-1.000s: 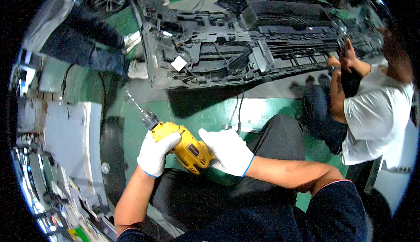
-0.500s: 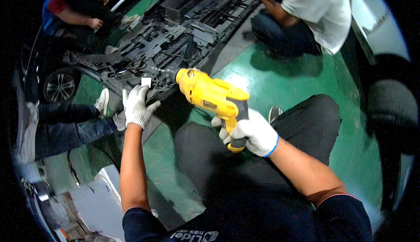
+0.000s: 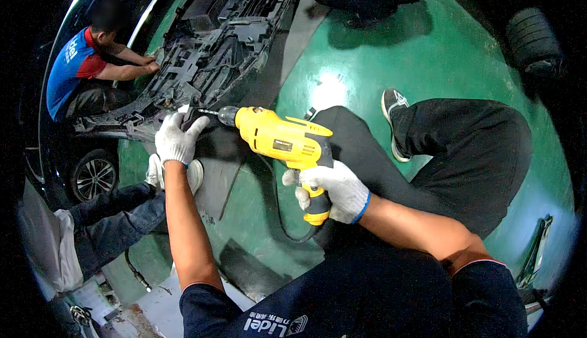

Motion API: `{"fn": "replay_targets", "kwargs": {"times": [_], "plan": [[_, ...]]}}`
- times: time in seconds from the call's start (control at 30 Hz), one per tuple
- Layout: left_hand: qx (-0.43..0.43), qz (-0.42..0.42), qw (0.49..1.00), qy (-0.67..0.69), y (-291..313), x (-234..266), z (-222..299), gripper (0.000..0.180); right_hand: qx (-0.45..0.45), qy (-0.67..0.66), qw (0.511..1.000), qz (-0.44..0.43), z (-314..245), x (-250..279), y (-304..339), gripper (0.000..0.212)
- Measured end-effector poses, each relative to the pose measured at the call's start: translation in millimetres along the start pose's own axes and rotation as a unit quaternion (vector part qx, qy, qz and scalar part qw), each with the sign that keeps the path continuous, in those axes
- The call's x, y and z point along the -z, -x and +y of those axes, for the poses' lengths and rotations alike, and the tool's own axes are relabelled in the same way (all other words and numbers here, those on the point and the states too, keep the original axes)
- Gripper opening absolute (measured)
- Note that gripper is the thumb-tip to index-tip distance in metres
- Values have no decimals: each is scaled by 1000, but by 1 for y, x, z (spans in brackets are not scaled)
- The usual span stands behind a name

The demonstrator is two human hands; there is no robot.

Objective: The person aligns a large black plastic car component onto a vehicle frame, adjusting its position by hand. They then use a yellow power drill to secure the component with screws.

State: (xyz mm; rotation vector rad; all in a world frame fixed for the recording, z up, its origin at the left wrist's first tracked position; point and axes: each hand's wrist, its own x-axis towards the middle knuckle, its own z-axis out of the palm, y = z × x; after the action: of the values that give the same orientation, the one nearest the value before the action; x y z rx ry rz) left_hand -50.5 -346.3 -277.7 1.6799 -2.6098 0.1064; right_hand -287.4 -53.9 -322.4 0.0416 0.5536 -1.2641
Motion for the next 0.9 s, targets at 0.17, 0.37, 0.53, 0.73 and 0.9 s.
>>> {"fn": "replay_targets", "kwargs": {"times": [0.17, 0.37, 0.53, 0.73, 0.9], "plan": [[25, 17, 999, 19, 3, 5, 8, 57, -12, 7, 1000, 0, 9, 9, -1, 45], [20, 40, 999, 27, 2, -4, 7, 60, -2, 31, 999, -16, 4, 6, -5, 44], [12, 67, 998, 11, 5, -11, 3, 63, -5, 27, 999, -23, 6, 8, -3, 48], [20, 74, 997, 26, 2, -18, 1, 65, 7, 52, 998, -20, 3, 5, -1, 47], [47, 38, 998, 20, 3, -6, 11, 59, 10, 56, 998, -20, 3, 10, -2, 47]]}}
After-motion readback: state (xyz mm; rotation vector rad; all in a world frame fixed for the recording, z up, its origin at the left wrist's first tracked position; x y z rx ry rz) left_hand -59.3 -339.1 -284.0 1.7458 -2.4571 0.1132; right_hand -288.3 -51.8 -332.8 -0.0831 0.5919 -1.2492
